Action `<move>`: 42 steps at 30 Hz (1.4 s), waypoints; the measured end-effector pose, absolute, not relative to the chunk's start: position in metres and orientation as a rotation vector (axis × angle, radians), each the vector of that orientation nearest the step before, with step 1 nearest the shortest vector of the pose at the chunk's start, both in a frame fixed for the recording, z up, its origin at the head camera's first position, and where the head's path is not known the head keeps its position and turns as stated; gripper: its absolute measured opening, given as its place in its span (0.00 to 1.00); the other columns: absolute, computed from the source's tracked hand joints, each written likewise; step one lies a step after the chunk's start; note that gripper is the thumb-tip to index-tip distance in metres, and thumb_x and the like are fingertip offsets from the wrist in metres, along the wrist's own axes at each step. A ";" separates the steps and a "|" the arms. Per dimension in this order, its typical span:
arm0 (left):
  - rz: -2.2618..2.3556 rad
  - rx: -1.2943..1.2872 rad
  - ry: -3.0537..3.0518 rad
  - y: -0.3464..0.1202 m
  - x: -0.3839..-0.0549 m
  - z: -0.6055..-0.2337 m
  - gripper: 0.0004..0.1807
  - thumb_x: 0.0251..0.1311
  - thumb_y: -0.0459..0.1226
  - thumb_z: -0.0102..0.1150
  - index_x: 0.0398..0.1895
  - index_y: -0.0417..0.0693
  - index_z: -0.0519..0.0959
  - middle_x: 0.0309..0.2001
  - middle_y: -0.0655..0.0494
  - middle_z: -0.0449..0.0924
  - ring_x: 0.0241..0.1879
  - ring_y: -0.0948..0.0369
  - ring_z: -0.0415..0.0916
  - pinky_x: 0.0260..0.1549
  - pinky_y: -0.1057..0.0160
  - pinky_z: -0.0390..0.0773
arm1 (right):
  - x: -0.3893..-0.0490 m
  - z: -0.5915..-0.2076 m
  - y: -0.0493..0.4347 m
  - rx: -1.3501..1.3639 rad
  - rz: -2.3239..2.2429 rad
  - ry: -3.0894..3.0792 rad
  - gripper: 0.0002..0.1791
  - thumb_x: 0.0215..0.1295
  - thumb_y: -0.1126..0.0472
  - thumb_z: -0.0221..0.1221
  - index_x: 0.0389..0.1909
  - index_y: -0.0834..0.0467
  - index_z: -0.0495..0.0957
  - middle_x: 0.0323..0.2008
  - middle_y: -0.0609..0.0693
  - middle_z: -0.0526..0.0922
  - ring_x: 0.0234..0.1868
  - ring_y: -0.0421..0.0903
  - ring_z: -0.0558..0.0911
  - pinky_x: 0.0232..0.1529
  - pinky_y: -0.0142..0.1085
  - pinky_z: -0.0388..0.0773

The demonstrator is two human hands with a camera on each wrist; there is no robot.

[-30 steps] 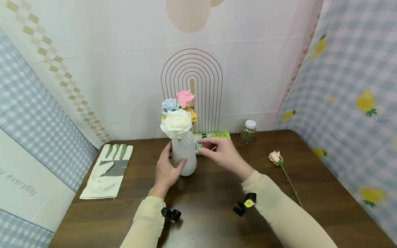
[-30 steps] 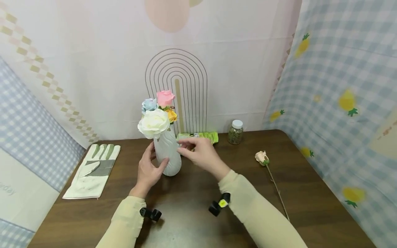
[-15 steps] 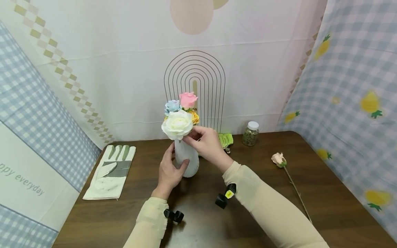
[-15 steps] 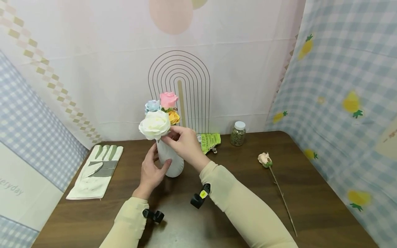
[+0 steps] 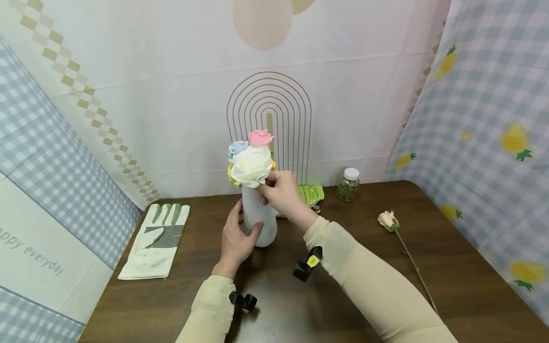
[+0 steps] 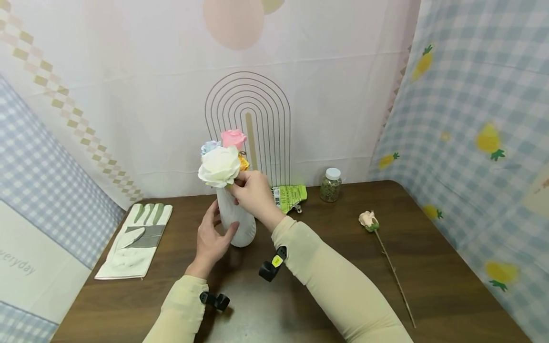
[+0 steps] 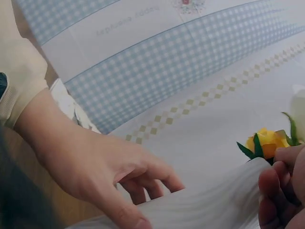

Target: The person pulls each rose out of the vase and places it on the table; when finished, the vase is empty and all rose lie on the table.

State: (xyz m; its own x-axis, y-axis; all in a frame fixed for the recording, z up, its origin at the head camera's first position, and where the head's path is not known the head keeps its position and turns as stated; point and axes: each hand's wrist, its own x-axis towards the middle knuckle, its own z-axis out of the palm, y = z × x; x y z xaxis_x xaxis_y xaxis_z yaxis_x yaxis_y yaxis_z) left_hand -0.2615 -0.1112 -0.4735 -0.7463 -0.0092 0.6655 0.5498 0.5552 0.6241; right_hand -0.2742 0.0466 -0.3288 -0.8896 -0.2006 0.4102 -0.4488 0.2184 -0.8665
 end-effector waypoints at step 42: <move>-1.138 -0.488 -2.147 -0.112 -0.263 -0.473 0.42 0.55 0.46 0.67 0.69 0.40 0.61 0.61 0.44 0.70 0.52 0.52 0.75 0.41 0.48 0.80 | -0.279 -0.298 0.074 0.905 1.219 -2.274 0.07 0.62 0.67 0.63 0.40 0.63 0.82 0.40 0.54 0.82 0.46 0.50 0.79 0.43 0.43 0.77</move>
State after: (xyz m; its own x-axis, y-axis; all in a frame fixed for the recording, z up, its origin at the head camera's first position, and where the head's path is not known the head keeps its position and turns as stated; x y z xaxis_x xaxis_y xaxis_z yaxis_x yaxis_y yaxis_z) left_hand -0.2626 -0.1124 -0.4726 -0.7185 0.0218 0.6951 0.5876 0.5538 0.5900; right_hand -0.2788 0.0737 -0.2976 -0.7077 -0.3516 0.6128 -0.7050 0.4084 -0.5798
